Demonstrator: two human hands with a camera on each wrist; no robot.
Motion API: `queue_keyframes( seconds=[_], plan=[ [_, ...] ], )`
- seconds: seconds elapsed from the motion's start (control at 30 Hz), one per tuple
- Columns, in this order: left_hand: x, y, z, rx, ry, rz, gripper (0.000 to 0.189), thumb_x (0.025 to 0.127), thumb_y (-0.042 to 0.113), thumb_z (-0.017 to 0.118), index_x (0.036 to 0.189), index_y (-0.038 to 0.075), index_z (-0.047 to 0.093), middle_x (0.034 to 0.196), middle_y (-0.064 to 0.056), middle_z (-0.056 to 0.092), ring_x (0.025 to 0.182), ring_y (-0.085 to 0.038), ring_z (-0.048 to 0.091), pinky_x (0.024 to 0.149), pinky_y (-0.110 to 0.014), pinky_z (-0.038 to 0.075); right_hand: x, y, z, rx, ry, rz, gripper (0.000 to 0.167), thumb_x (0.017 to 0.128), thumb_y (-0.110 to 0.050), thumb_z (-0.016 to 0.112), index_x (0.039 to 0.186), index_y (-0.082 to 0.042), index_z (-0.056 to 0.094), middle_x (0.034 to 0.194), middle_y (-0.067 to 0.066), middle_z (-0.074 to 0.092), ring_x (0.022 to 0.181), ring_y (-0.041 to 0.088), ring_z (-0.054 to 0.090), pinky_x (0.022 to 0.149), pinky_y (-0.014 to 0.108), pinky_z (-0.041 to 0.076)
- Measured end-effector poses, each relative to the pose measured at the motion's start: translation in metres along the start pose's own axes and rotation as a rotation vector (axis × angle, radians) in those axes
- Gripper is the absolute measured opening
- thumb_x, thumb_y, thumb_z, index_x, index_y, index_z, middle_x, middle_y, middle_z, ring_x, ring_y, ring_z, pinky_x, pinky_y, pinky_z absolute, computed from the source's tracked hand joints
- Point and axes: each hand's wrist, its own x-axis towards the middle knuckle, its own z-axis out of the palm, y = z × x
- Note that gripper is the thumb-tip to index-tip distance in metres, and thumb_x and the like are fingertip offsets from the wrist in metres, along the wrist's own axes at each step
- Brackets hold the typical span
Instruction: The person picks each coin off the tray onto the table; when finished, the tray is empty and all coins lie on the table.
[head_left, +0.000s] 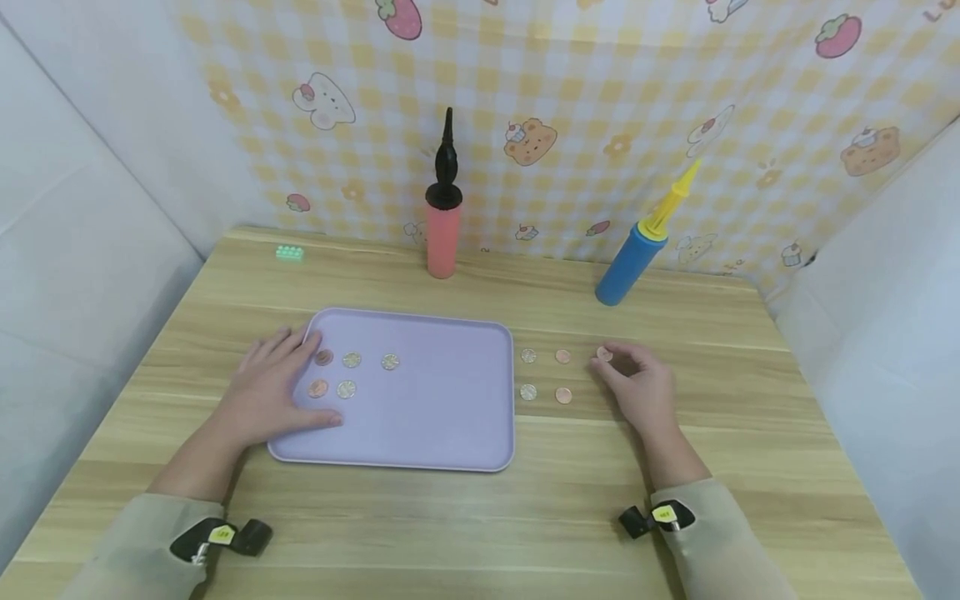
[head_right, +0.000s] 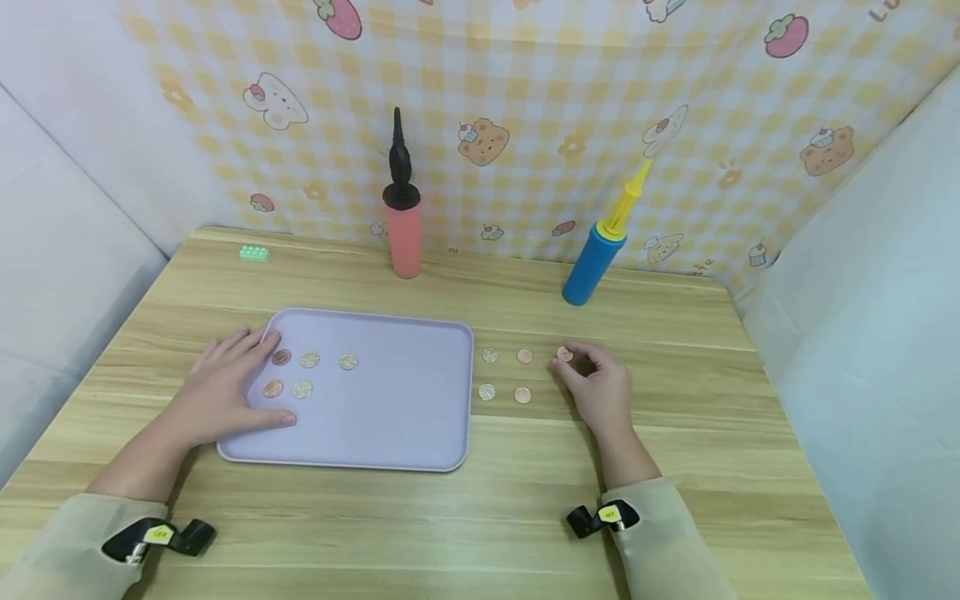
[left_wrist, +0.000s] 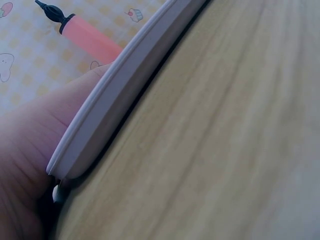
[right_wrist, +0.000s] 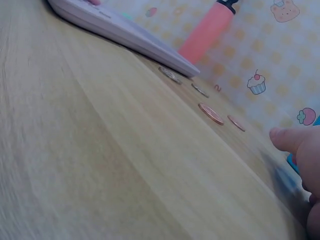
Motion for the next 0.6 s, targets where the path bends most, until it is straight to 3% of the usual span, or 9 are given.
queue_keyframes(
  seconds=[0.17, 0.33, 0.6],
  plan=[
    [0.0001, -0.0007, 0.001, -0.004, 0.009, 0.006, 0.132, 0.069, 0.072, 0.09, 0.161, -0.007, 0.037, 0.166, -0.033, 0.033, 0.154, -0.059, 0.021, 0.122, -0.076, 0.007, 0.0045, 0.0015, -0.0007, -0.064, -0.02, -0.048, 0.027, 0.09, -0.015, 0.089, 0.112, 0.0, 0.08, 0.12, 0.018, 0.075, 0.121, 0.039, 0.063, 0.11, 0.055, 0.043],
    [0.0006, 0.0002, 0.0012, -0.008, 0.001, -0.004, 0.133, 0.069, 0.073, 0.089, 0.161, -0.007, 0.037, 0.166, -0.033, 0.033, 0.154, -0.058, 0.02, 0.122, -0.076, 0.006, 0.0051, 0.0023, -0.0005, -0.112, -0.032, -0.048, 0.027, 0.089, -0.013, 0.089, 0.111, 0.0, 0.08, 0.123, 0.022, 0.073, 0.123, 0.042, 0.058, 0.11, 0.058, 0.03],
    [0.0005, -0.0001, 0.0023, -0.01, -0.001, -0.009, 0.133, 0.069, 0.073, 0.089, 0.162, -0.006, 0.036, 0.168, -0.032, 0.031, 0.155, -0.057, 0.018, 0.123, -0.074, 0.004, 0.006, 0.0023, 0.0004, -0.172, -0.055, -0.081, 0.026, 0.091, -0.013, 0.087, 0.112, 0.001, 0.082, 0.127, 0.028, 0.069, 0.124, 0.046, 0.059, 0.112, 0.062, 0.028]
  ],
)
